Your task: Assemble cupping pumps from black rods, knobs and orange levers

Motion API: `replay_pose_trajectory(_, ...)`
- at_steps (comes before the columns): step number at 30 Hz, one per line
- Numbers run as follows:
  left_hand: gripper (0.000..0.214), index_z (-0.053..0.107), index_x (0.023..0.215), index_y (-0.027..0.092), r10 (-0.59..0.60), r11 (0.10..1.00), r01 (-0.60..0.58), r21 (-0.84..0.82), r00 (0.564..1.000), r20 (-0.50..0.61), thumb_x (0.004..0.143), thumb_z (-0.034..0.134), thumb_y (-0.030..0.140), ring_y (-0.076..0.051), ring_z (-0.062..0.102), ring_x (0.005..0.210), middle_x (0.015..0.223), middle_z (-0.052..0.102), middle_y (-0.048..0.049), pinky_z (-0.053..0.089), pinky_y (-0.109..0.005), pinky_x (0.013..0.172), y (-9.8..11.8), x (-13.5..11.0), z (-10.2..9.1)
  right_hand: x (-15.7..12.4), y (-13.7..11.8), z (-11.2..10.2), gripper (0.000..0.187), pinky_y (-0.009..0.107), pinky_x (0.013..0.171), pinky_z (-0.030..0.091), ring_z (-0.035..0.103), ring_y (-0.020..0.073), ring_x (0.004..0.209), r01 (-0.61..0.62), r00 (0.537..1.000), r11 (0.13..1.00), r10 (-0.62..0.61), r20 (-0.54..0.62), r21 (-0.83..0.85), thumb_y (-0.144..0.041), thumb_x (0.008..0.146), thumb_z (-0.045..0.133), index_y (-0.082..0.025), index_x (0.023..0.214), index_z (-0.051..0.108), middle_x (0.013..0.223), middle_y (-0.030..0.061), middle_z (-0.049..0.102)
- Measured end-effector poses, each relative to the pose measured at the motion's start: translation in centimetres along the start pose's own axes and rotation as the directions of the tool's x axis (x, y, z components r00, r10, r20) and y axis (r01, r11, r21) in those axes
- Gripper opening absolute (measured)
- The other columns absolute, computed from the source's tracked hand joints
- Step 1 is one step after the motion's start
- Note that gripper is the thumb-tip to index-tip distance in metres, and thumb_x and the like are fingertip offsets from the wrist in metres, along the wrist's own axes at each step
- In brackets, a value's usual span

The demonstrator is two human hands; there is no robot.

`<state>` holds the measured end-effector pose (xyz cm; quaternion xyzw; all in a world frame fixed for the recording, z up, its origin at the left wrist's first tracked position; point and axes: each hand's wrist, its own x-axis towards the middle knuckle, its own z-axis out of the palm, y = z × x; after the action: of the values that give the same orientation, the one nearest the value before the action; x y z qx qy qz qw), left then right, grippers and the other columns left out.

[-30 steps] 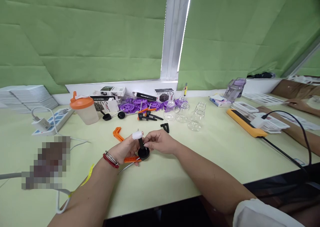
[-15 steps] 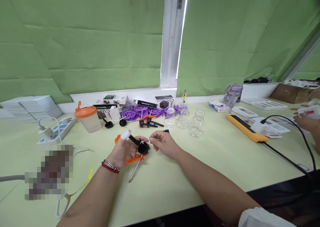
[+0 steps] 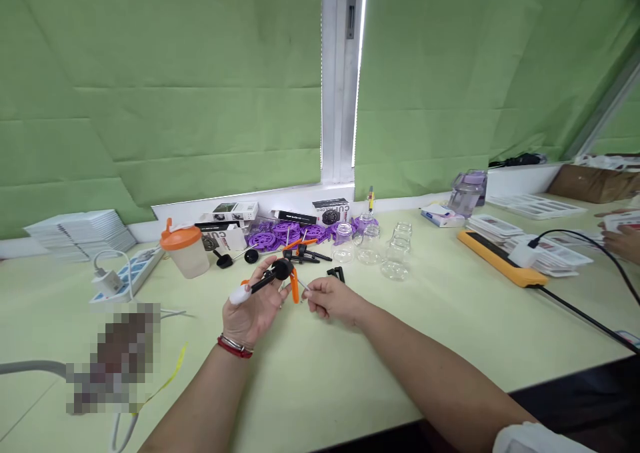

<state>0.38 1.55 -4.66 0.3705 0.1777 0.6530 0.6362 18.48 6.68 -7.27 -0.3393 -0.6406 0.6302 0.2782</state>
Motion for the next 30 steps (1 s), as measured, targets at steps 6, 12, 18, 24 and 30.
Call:
replay_pose_trajectory(6,0.037,0.057,0.108,0.018,-0.167,0.892,0.238,0.383,0.963,-0.210,0.078,0.063,0.039,-0.028,0.067,0.085,0.092,0.069,-0.0108,0.052,-0.040,0.068,-0.3,0.3,-0.4,0.4,0.0,-2.4,0.019,0.024,0.054,0.036,0.045,0.0101,0.053,0.160,0.943,0.941,-0.235,-0.235,-0.298,-0.032,0.079,0.057,-0.017,0.083,0.067,0.063,-0.0007,0.057)
replay_pose_trajectory(12,0.030,0.063,0.095,0.014,-0.232,0.829,0.313,0.463,0.946,-0.224,0.072,0.070,0.033,-0.019,0.065,0.067,0.081,0.068,-0.0066,0.052,-0.032,0.062,-0.9,0.5,-0.9,0.9,0.6,-2.2,0.027,0.028,0.065,0.045,0.055,0.0141,0.069,0.229,0.875,0.907,-0.351,-0.333,-0.354,-0.034,0.075,0.063,-0.017,0.097,0.062,0.080,0.0027,0.062)
replay_pose_trajectory(18,0.019,0.061,0.090,0.015,0.030,0.950,0.089,0.300,0.928,-0.372,0.074,0.068,0.024,-0.016,0.065,0.073,0.079,0.065,-0.0028,0.056,-0.034,0.075,-1.3,1.3,-1.6,0.9,0.7,-0.7,0.037,0.023,0.051,0.046,0.060,0.0136,0.068,0.054,0.981,0.998,-0.060,-0.184,-0.040,-0.044,0.081,0.058,-0.015,0.103,0.054,0.089,0.0066,0.060)
replay_pose_trajectory(24,0.011,0.058,0.086,0.016,0.128,0.969,-0.019,0.245,0.890,-0.437,0.081,0.062,0.025,-0.016,0.066,0.080,0.083,0.063,-0.0024,0.055,-0.036,0.081,-1.7,1.5,-1.5,0.3,1.5,0.9,0.023,0.023,0.053,0.039,0.054,0.0107,0.059,0.172,0.983,0.932,-0.185,-0.011,-0.320,-0.034,0.082,0.059,-0.018,0.098,0.062,0.078,0.0011,0.059)
replay_pose_trajectory(30,0.024,0.056,0.095,0.020,0.174,0.910,0.006,0.414,0.901,-0.397,0.078,0.065,0.035,-0.017,0.063,0.087,0.090,0.063,-0.0027,0.051,-0.034,0.082,-2.3,1.5,-2.0,0.0,0.3,1.1,0.015,0.025,0.067,0.039,0.056,0.0155,0.076,0.190,0.938,0.693,-0.336,-0.079,-0.696,-0.019,0.083,0.053,-0.017,0.087,0.067,0.086,0.0046,0.063)
